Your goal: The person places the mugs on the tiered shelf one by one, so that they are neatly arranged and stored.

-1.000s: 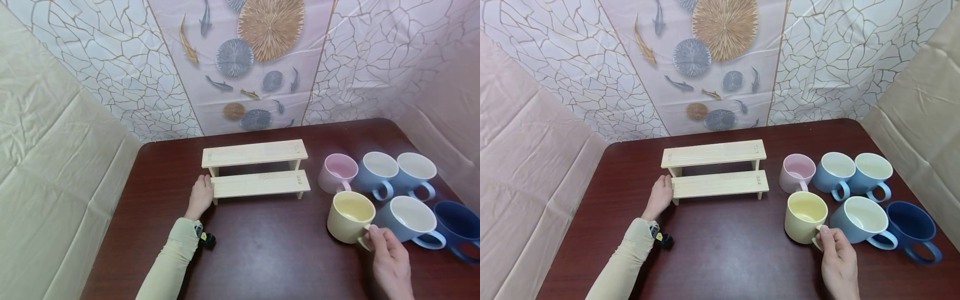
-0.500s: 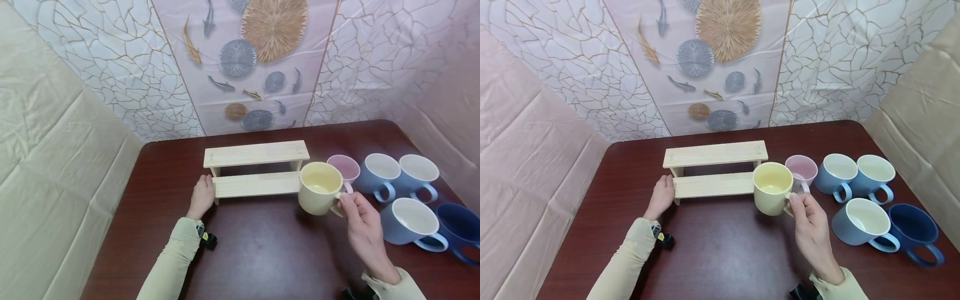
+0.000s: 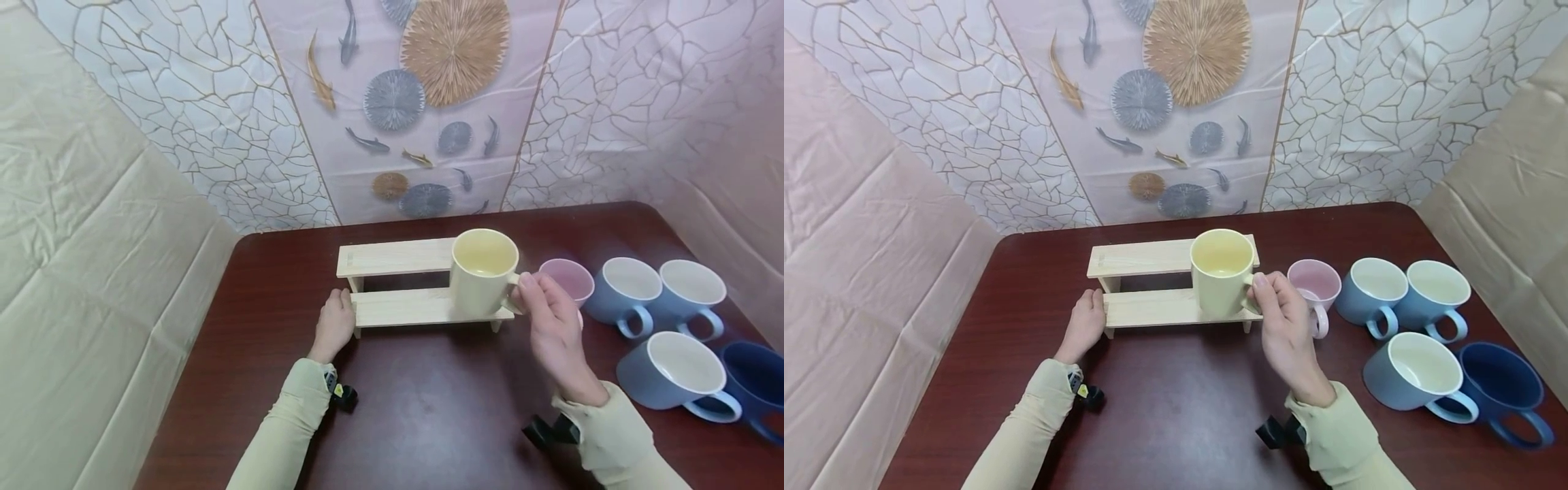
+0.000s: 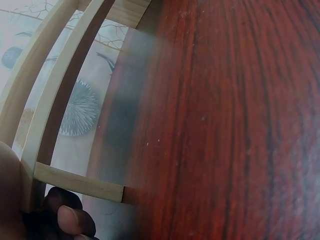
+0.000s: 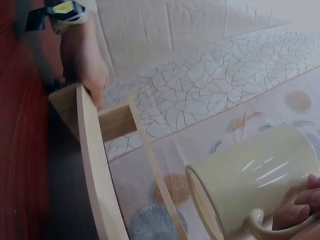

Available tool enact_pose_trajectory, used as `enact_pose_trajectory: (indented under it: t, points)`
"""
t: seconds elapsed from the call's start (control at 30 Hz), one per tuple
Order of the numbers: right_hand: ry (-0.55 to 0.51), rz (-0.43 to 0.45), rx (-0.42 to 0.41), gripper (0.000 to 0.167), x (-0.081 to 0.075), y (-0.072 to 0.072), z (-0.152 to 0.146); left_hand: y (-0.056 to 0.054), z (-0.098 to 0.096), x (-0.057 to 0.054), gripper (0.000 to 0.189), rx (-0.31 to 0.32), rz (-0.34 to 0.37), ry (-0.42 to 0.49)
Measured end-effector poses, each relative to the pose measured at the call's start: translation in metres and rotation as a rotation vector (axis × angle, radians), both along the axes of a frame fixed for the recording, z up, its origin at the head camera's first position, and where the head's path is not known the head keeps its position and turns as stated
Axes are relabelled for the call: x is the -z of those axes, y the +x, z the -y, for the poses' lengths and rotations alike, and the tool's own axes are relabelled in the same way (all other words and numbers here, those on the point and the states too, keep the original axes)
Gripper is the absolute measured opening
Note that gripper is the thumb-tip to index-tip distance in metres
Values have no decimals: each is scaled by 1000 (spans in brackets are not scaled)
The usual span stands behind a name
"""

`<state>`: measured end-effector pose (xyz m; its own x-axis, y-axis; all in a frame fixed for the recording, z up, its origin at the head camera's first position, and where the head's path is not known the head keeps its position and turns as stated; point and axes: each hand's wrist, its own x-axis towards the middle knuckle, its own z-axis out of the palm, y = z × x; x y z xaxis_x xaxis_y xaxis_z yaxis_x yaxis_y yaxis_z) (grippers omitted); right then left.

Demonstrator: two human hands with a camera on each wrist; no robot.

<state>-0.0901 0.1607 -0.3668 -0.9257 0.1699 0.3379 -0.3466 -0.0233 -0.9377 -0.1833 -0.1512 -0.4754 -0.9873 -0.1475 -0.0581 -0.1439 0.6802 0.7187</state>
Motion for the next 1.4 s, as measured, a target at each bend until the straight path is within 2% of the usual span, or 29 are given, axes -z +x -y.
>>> enact_pose_trajectory:
  t: [0.13, 0.53, 0.8, 1.1, 1.4]
  points:
    - [-54, 13, -41, 34, -2, -9, 10, 1, 0, 0, 41, -5, -2, -5]
    - [7, 32, -38, 35, 0, -42, 43, 2, 2, 3, 40, -12, -4, -5]
    - [73, 81, -45, 32, 1, -51, 55, 3, 3, 2, 40, -7, -16, 2]
    - [-5, 47, -59, 33, 1, -63, 76, 2, 2, -1, 39, -17, -17, 9]
    - [-2, 36, -90, 41, 2, -79, 99, 0, 0, 0, 36, -6, -7, -6]
